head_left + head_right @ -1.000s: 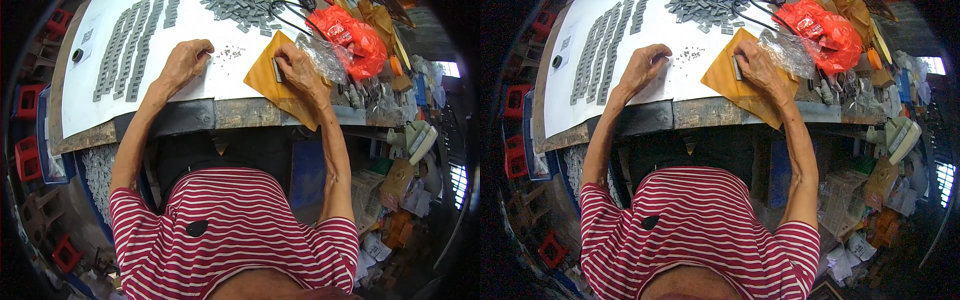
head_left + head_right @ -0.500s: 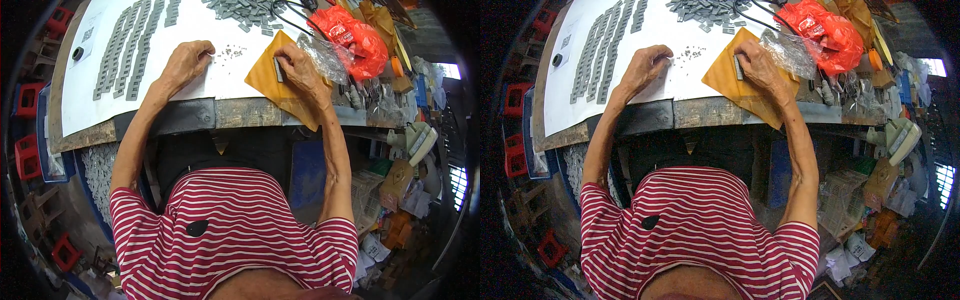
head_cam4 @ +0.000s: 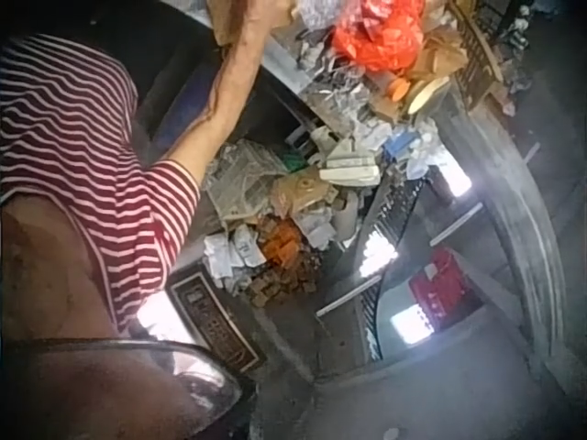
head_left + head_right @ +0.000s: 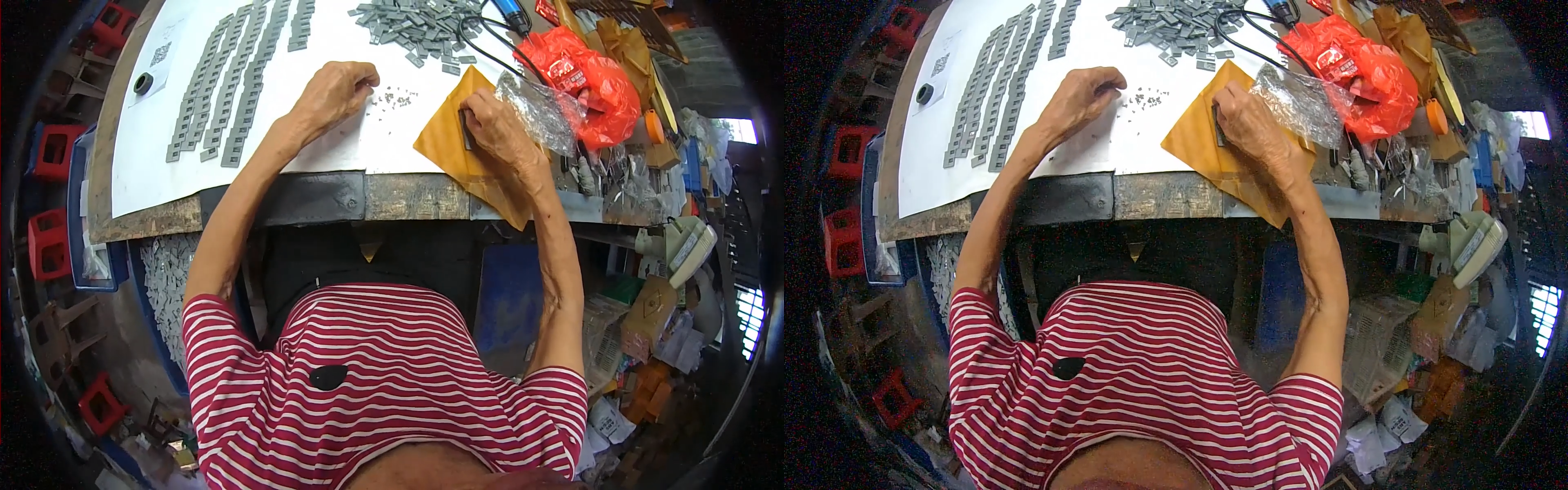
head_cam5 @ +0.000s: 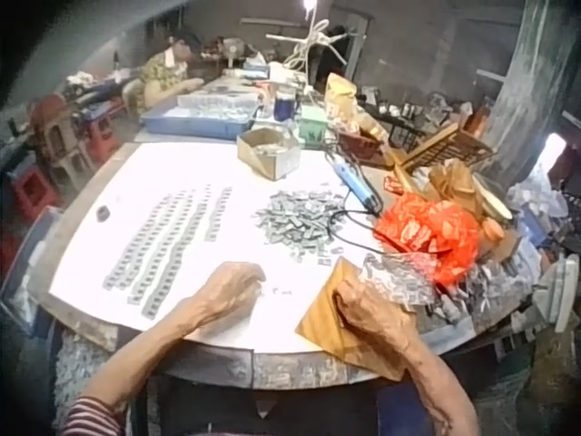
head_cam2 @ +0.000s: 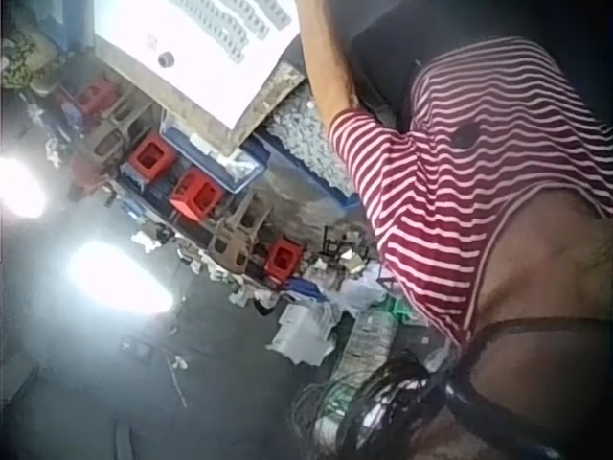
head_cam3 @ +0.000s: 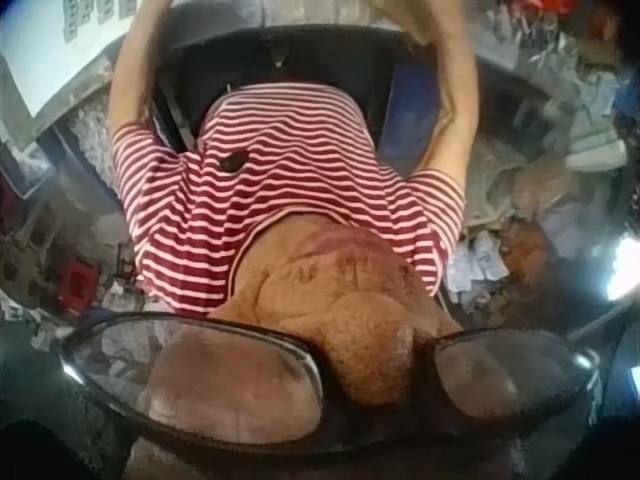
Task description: Sorting and inspecting small metal components by hand at an industrial workbench.
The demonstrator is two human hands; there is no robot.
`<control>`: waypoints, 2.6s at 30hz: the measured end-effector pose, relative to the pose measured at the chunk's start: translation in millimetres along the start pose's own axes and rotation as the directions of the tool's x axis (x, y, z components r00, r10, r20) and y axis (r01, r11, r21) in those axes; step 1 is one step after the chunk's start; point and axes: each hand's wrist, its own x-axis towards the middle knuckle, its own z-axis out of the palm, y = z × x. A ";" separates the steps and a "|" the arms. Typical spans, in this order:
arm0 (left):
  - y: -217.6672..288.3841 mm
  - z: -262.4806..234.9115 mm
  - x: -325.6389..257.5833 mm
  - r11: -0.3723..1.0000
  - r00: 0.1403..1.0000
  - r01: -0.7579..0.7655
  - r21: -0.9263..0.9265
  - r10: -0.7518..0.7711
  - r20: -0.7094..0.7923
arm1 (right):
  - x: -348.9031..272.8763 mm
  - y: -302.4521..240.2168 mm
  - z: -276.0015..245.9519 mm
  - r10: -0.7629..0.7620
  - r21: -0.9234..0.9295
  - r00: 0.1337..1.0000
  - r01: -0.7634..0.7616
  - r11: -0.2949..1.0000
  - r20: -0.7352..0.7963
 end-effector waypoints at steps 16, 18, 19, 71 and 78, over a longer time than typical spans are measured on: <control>-4.8 43.5 64.8 0.966 0.972 -0.111 0.233 0.155 -0.179 | 7.9 -4.7 0.5 -0.056 -0.054 0.998 0.058 0.997 0.026; 1.9 49.2 72.1 0.962 0.975 -0.133 0.240 0.170 -0.144 | 2.6 -0.3 -8.9 -0.031 -0.110 0.997 0.038 0.993 0.065; 0.9 48.9 71.2 0.962 0.976 -0.130 0.241 0.167 -0.141 | 4.1 1.2 -8.4 -0.032 -0.106 0.997 0.039 0.994 0.066; -6.4 32.9 50.9 0.999 0.989 -0.020 -0.040 0.014 -0.148 | -30.6 -3.5 -20.5 0.478 0.893 0.768 -0.277 -0.354 0.428; 21.1 11.6 10.0 0.962 0.988 0.020 -0.272 -0.061 -0.143 | -35.9 -16.3 -25.6 0.523 0.938 0.779 -0.279 -0.205 0.346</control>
